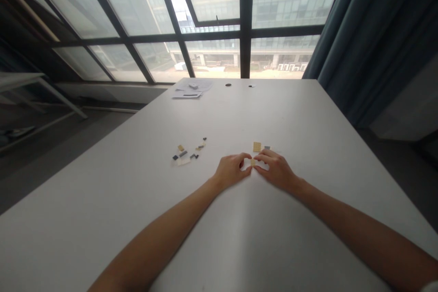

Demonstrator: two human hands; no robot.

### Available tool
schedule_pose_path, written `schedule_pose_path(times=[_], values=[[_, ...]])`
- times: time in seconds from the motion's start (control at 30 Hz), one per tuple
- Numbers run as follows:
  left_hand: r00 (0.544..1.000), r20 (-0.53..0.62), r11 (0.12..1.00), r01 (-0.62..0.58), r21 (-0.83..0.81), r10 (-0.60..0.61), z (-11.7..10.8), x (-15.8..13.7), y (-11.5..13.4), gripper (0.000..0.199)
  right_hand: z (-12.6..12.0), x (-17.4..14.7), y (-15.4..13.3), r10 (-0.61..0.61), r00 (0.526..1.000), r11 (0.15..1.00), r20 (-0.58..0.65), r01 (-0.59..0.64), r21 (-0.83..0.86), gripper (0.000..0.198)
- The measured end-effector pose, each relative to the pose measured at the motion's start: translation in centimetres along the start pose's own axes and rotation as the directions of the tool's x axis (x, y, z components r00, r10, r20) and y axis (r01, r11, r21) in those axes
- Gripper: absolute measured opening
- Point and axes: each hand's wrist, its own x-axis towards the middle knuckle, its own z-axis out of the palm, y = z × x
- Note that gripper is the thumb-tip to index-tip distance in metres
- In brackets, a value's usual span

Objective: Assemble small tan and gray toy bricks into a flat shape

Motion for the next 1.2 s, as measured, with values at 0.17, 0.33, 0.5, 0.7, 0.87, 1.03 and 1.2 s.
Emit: schedule_pose_path(times=[0.17,0.33,0.5,0.7,0.87,1.03,1.2], values=[[0.999,-0.021,0.999,-0.03,-0.022,0.029,0.21,0.01,-0.36,0.026,0.04,-0.07,0.17,-0.01,1.0,0.999,-0.007,0.01,0.045,0.015],[0.998,-0.041,0.998,-0.05,-0.028,0.048,0.17,-0.07,-0.33,0.025,-0.01,-0.08,0.21,-0.036,0.999,0.997,-0.009,0.037,0.07,0.015],[0.998,-0.03,0.997,-0.062,-0.044,0.06,0.1,-0.13,-0.34,0.026,-0.1,-0.05,0.13,-0.04,0.999,0.995,-0.011,0.041,0.087,0.015],[0.998,-0.007,0.997,-0.06,-0.056,0.059,0.04,-0.1,-0.44,0.027,-0.11,-0.08,0.19,-0.041,0.999,0.995,-0.004,0.041,0.09,0.015],[0.999,0.006,0.998,-0.047,-0.047,0.047,-0.1,-0.09,-0.29,0.028,-0.13,-0.08,0.16,-0.037,0.999,0.995,0.004,0.037,0.093,0.015],[0.998,0.002,0.997,-0.056,-0.052,0.056,0.0,-0.09,-0.38,0.028,-0.06,-0.1,0.18,-0.036,0.999,0.996,-0.002,0.036,0.086,0.016],[0.998,0.003,0.997,-0.056,-0.058,0.056,0.02,-0.1,-0.43,0.028,-0.06,-0.14,0.2,-0.039,0.999,0.996,0.001,0.039,0.08,0.015]])
